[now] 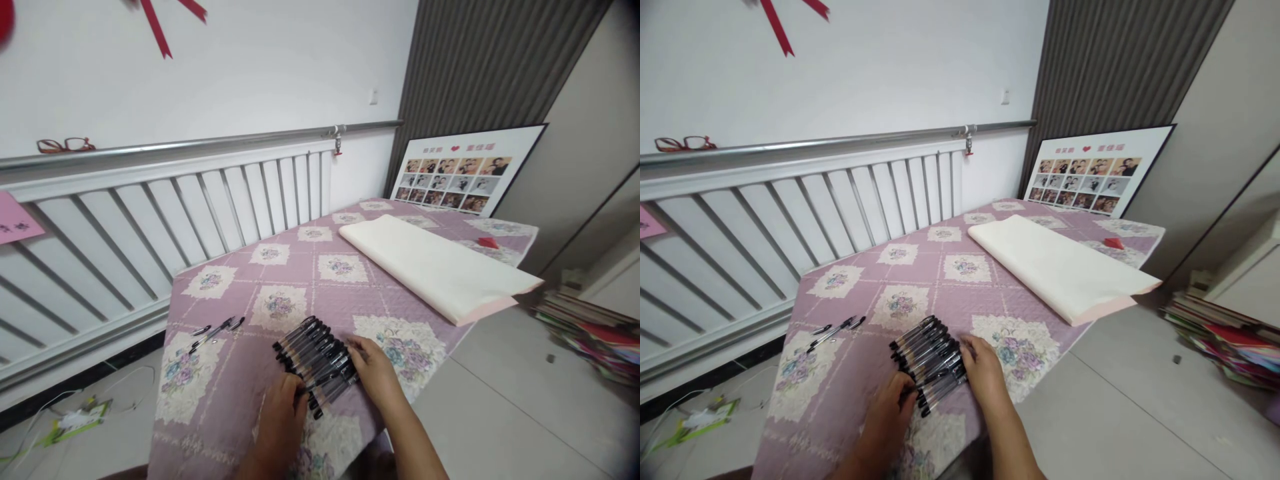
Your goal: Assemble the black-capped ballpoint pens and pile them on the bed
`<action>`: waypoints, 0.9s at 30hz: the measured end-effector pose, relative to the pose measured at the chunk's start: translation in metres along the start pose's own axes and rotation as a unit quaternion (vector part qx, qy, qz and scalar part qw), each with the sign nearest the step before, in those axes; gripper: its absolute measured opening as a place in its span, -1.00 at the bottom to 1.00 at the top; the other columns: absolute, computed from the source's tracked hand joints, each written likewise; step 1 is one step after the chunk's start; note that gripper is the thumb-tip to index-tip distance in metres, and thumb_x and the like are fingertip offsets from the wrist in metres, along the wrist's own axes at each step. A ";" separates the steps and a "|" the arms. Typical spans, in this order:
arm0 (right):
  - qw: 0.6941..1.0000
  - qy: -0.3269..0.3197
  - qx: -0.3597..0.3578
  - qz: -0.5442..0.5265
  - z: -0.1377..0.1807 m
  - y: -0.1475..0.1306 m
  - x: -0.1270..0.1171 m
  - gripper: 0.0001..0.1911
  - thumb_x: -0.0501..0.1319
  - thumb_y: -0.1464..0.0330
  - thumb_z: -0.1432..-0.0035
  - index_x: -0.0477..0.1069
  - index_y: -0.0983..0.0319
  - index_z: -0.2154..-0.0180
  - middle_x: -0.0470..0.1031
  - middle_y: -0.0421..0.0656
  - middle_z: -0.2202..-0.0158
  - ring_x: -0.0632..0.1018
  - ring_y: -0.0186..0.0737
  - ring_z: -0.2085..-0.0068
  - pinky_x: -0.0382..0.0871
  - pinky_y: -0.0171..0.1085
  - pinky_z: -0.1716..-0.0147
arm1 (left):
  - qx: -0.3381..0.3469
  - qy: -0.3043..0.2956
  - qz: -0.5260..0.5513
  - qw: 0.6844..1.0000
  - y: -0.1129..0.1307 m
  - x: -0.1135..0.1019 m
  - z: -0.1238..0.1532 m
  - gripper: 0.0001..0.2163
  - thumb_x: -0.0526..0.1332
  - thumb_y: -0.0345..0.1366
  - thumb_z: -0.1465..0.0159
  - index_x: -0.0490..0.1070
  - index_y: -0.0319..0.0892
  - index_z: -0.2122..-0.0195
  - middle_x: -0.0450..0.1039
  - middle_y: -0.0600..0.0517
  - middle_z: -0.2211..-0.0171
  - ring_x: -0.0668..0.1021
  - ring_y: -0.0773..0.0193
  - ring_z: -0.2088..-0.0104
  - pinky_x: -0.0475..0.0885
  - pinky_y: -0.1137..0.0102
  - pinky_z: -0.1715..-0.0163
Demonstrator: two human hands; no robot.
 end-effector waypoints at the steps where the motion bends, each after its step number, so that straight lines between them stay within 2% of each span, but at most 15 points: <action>1: 1.000 0.006 0.004 0.002 -0.001 0.000 -0.001 -0.65 0.07 0.25 -0.10 0.50 0.25 0.17 0.56 -0.03 0.17 0.53 -0.08 0.11 0.36 -0.08 0.03 | -0.001 0.007 0.011 1.000 -0.001 -0.001 0.000 -0.90 0.09 -0.37 -0.23 0.38 -0.12 0.30 0.42 0.05 0.30 0.45 0.24 0.26 0.32 0.36 0.24; 7: 0.999 0.042 0.034 -0.009 -0.005 0.003 -0.007 -0.64 0.05 0.20 -0.12 0.50 0.23 0.20 0.57 -0.04 0.17 0.54 -0.08 0.13 0.39 -0.10 0.07 | 0.000 0.031 0.041 0.999 0.004 -0.007 -0.010 -0.90 0.08 -0.36 -0.23 0.37 -0.13 0.31 0.39 0.04 0.30 0.45 0.24 0.24 0.34 0.36 0.20; 12: 0.998 0.053 0.032 -0.017 -0.006 0.002 -0.009 -0.64 0.05 0.19 -0.10 0.51 0.23 0.23 0.58 -0.04 0.20 0.55 -0.08 0.15 0.40 -0.12 0.10 | 0.005 0.033 -0.020 0.999 0.019 -0.009 -0.033 -0.91 0.09 -0.39 -0.23 0.38 -0.14 0.33 0.36 0.02 0.27 0.43 0.23 0.20 0.34 0.34 0.16; 18: 0.998 0.051 0.028 -0.011 -0.006 0.001 -0.008 -0.65 0.05 0.21 -0.10 0.51 0.23 0.22 0.58 -0.05 0.20 0.56 -0.09 0.15 0.40 -0.12 0.09 | 0.016 0.018 -0.113 0.993 0.032 0.006 -0.050 -0.89 0.15 -0.40 -0.21 0.45 -0.15 0.28 0.37 -0.02 0.26 0.43 0.17 0.14 0.33 0.28 0.07; 22: 0.999 0.047 0.023 -0.008 -0.007 0.001 -0.007 -0.65 0.04 0.22 -0.12 0.51 0.24 0.22 0.58 -0.03 0.20 0.55 -0.08 0.15 0.40 -0.11 0.08 | 0.050 0.022 -0.141 0.989 0.039 0.007 -0.043 -0.83 0.15 -0.39 -0.22 0.47 -0.11 0.19 0.40 -0.02 0.20 0.43 0.15 0.09 0.32 0.22 0.01; 25: 0.999 0.042 0.003 -0.004 -0.007 -0.003 -0.005 -0.67 0.04 0.25 -0.14 0.51 0.23 0.22 0.58 -0.03 0.20 0.55 -0.08 0.14 0.40 -0.09 0.07 | 0.080 0.038 -0.165 0.982 0.039 0.005 -0.028 -0.70 0.11 -0.39 -0.23 0.41 -0.10 0.02 0.39 -0.05 0.03 0.39 0.11 -0.03 0.26 0.16 -0.08; 27: 0.999 0.023 -0.026 -0.001 -0.007 -0.011 0.000 -0.69 0.04 0.26 -0.17 0.51 0.22 0.22 0.58 -0.05 0.20 0.55 -0.10 0.14 0.40 -0.10 0.06 | 0.093 0.036 -0.185 0.978 0.034 0.008 -0.016 -0.60 0.11 -0.38 -0.22 0.32 -0.15 -0.10 0.31 -0.08 -0.11 0.29 0.06 -0.15 0.19 0.12 -0.15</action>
Point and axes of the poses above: each hand's wrist, its own z-axis away from the middle knuckle, its own x-axis out of the palm, y = z × x, the point moved 8 cm from there along -z, towards the middle knuckle
